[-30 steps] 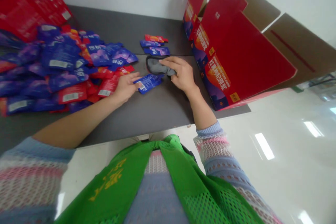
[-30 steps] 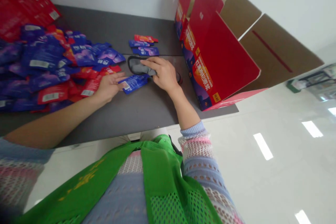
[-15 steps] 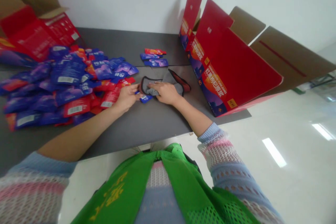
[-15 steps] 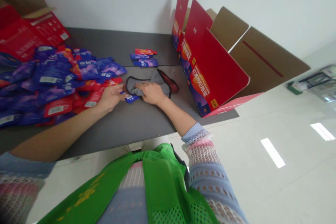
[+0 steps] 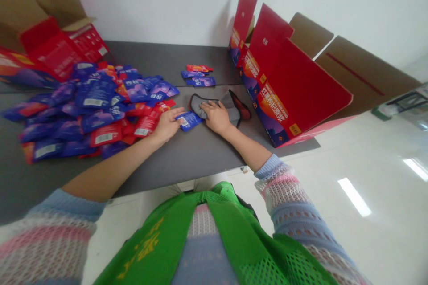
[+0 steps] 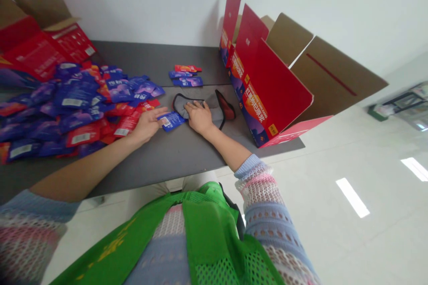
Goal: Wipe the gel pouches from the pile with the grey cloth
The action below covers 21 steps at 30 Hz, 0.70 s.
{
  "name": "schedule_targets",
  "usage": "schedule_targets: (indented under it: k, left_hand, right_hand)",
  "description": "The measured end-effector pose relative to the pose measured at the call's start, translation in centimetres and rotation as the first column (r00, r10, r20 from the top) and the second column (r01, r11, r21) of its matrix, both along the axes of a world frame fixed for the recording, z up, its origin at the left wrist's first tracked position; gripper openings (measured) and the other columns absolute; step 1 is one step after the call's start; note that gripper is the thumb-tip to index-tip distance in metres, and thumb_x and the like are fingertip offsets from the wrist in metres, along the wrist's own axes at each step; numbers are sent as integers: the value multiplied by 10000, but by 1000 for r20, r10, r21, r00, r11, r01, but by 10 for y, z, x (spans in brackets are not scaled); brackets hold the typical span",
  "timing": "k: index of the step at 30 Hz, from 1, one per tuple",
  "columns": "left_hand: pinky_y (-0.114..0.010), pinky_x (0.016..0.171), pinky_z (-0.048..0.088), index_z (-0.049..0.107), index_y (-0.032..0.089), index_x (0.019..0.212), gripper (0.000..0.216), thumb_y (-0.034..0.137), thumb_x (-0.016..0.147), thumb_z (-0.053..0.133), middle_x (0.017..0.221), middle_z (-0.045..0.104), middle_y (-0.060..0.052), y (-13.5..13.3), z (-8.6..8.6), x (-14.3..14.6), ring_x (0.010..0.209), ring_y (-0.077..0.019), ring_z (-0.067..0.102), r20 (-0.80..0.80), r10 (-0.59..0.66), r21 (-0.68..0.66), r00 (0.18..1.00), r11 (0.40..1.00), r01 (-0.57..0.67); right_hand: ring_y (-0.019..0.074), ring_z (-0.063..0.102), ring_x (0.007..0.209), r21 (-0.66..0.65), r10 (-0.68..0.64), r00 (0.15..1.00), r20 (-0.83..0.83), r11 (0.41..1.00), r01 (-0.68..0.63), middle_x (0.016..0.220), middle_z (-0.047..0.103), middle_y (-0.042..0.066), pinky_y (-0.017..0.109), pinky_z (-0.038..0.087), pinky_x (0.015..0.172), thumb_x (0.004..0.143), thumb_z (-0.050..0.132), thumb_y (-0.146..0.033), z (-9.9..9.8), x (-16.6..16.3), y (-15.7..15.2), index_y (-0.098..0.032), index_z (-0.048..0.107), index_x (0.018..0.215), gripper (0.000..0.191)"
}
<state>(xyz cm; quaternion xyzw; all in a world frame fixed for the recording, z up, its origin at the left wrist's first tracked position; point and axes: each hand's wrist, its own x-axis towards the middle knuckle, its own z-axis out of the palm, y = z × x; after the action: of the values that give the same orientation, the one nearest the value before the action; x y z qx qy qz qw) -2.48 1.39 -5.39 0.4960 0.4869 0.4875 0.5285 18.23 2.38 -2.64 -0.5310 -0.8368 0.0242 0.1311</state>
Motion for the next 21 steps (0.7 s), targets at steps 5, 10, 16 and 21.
schedule_targets:
  k: [5, 10, 16, 21]
  left_hand:
    - [-431, 954, 539, 750, 121, 1025, 393, 112, 656, 615, 974, 765, -83, 5, -11, -6, 1006, -270, 693, -60, -2, 130, 998, 991, 10]
    - [-457, 1042, 485, 780, 128, 927, 342, 114, 631, 610, 929, 771, -73, 6, -9, -12, 1030, -283, 683, -149, 84, 189, 985, 980, -55]
    - [-475, 990, 518, 756, 90, 1048, 569, 320, 537, 855, 1028, 767, -135, -3, 6, -4, 1055, -320, 684, 20, 104, 2, 994, 995, -104]
    - [-433, 919, 558, 770, 93, 1002, 572, 310, 482, 869, 978, 776, -130, -3, 11, -4, 971, -299, 710, 29, 96, -49, 995, 994, -95]
  right_hand:
    - [269, 395, 1452, -35, 262, 965, -28, 964, -263, 1558, 457, 65, 502, 266, 1198, 807, 543, -132, 4, -16, -14, -178, 482, 1473, 670]
    - [266, 462, 1400, -6, 549, 834, -44, 835, -550, 1438, 596, 83, 490, 260, 1203, 826, 539, -167, 12, -23, -23, -168, 630, 1308, 490]
    - [224, 568, 1289, 18, 658, 737, -153, 747, -664, 1218, 735, -13, 506, -34, 1251, 817, 578, -198, 16, -14, -17, -275, 732, 1087, 320]
    - [184, 722, 959, -26, 585, 794, -166, 802, -596, 986, 781, -51, 495, -172, 1219, 851, 585, -301, 27, -17, -24, -298, 769, 972, 220]
